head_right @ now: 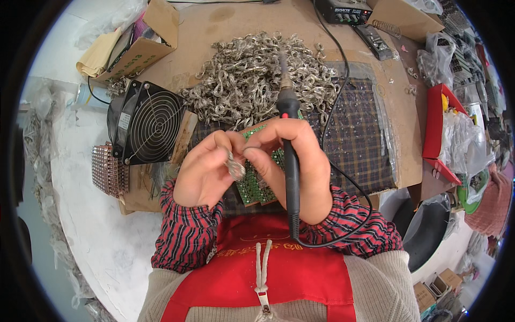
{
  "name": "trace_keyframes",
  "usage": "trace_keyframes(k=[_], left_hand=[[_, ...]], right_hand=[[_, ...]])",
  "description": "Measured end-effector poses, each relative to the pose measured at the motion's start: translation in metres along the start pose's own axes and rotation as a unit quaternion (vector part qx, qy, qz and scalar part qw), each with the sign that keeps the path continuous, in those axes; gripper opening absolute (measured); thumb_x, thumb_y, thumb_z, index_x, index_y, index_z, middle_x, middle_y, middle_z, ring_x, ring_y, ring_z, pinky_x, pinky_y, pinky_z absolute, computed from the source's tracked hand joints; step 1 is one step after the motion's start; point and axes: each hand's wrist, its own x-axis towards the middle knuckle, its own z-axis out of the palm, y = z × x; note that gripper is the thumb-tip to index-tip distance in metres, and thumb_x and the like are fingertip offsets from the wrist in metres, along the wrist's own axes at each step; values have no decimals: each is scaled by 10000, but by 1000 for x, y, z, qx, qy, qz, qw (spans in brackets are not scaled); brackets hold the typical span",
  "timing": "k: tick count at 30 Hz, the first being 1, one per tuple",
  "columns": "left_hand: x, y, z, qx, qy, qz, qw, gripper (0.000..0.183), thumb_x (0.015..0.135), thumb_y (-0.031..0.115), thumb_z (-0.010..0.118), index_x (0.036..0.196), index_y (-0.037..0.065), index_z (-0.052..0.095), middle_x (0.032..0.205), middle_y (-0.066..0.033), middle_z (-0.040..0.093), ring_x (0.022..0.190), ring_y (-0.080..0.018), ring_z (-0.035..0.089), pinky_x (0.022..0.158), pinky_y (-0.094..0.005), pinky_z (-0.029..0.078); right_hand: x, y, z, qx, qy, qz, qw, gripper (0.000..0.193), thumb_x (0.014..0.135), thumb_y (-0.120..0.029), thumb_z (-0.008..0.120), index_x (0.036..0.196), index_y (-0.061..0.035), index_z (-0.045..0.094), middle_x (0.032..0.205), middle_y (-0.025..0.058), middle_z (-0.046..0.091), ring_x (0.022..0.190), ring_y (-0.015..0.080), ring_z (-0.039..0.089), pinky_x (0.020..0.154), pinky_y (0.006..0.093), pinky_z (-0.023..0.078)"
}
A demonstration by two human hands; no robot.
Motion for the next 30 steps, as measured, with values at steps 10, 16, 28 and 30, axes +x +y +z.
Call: trace_keyframes(k=[10, 16, 28, 30], left_hand=[[-14, 0, 15, 444, 72, 25, 893, 97, 953, -40, 666, 1008, -31, 586, 1002, -75, 620, 720, -45, 529, 609, -207, 450], [-20, 1, 10, 344, 136, -9, 929, 118, 957, 82, 721, 963, -18, 657, 913, -19, 594, 594, -29, 527, 522, -188, 417], [-20, -11, 5, 477, 88, 1, 874, 73, 971, 51, 688, 994, -13, 663, 978, -17, 603, 727, -33, 504, 617, -203, 385], [-21, -11, 5, 495, 98, 16, 863, 81, 927, 64, 719, 939, -1, 673, 865, -24, 583, 623, -64, 482, 557, -245, 381]], right_hand=[[-2, -3, -25, -166, -136, -70, 974, 317, 858, 129, 692, 1094, -36, 560, 919, 128, 689, 822, 252, 692, 726, 344, 556], [-7, 5, -24, -99, 41, -3, 994, 250, 907, 52, 717, 1110, -23, 591, 975, 86, 675, 845, 213, 678, 780, 320, 551], [-19, 7, -23, -190, -108, -88, 972, 396, 787, 118, 738, 1099, -52, 563, 935, 120, 692, 799, 285, 683, 700, 366, 543], [-21, 8, -27, -179, -147, -106, 967, 448, 723, 116, 732, 1107, -63, 589, 915, 97, 662, 755, 324, 628, 654, 403, 504]])
